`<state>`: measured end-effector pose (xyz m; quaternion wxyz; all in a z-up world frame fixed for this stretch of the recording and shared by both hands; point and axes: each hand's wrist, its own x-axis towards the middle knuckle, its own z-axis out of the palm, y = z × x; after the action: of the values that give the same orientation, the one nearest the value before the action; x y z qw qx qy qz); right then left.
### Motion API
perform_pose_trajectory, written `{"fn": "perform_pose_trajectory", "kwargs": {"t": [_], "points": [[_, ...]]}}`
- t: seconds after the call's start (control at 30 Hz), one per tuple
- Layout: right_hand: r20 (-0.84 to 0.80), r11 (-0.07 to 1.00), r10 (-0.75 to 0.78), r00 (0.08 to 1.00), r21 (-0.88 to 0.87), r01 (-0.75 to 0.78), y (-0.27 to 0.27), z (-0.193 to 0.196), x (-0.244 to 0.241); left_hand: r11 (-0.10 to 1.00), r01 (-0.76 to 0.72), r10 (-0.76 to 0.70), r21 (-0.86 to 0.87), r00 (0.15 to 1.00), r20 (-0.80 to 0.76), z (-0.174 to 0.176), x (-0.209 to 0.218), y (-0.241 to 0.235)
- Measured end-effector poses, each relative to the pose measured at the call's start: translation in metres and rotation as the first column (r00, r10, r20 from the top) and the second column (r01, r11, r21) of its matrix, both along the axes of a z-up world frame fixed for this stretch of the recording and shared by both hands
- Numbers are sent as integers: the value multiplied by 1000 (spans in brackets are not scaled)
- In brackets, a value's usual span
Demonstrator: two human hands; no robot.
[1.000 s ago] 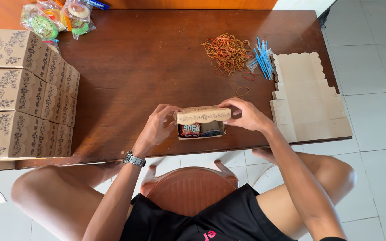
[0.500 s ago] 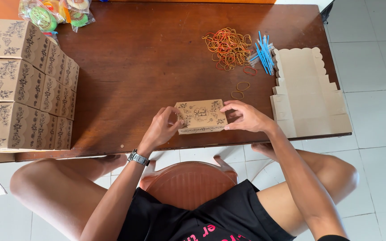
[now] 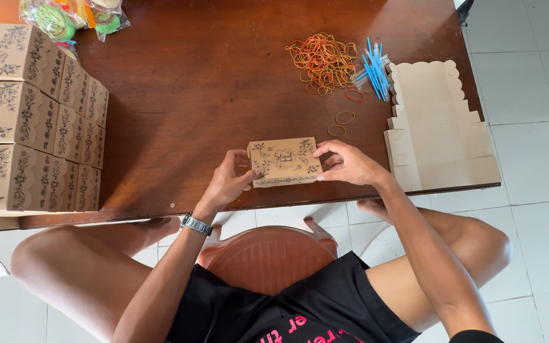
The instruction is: Folding cardboard boxes, filling them with snacks and drinks, and securing them with rubber bands.
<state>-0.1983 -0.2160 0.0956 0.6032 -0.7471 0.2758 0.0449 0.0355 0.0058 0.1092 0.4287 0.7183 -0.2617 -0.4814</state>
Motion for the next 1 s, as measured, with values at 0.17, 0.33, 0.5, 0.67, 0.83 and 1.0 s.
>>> {"fn": "perform_pose_trajectory", "kwargs": {"t": [0.17, 0.33, 0.5, 0.67, 0.83, 1.0], "points": [[19, 1000, 1, 1000, 8, -1, 1, -1, -1, 999, -50, 52, 19, 997, -62, -4, 0, 0], [35, 1000, -6, 999, 7, 6, 1, -8, -2, 997, -69, 72, 38, 993, -89, -12, -1, 1], [50, 1000, -1, 999, -7, 1, -3, -26, -4, 992, -107, 114, 65, 986, -119, -9, -2, 2], [42, 1000, -20, 999, 4, 20, -1, -21, -3, 988, -130, 140, 82, 981, -133, -20, 1, -1], [27, 1000, -14, 1000, -7, 14, 0, -17, -2, 982, -174, 185, 75, 964, -189, -31, 1, -1], [26, 1000, -12, 1000, -9, 13, 1, -21, -2, 983, -173, 182, 59, 962, -203, -40, 0, 0]]}}
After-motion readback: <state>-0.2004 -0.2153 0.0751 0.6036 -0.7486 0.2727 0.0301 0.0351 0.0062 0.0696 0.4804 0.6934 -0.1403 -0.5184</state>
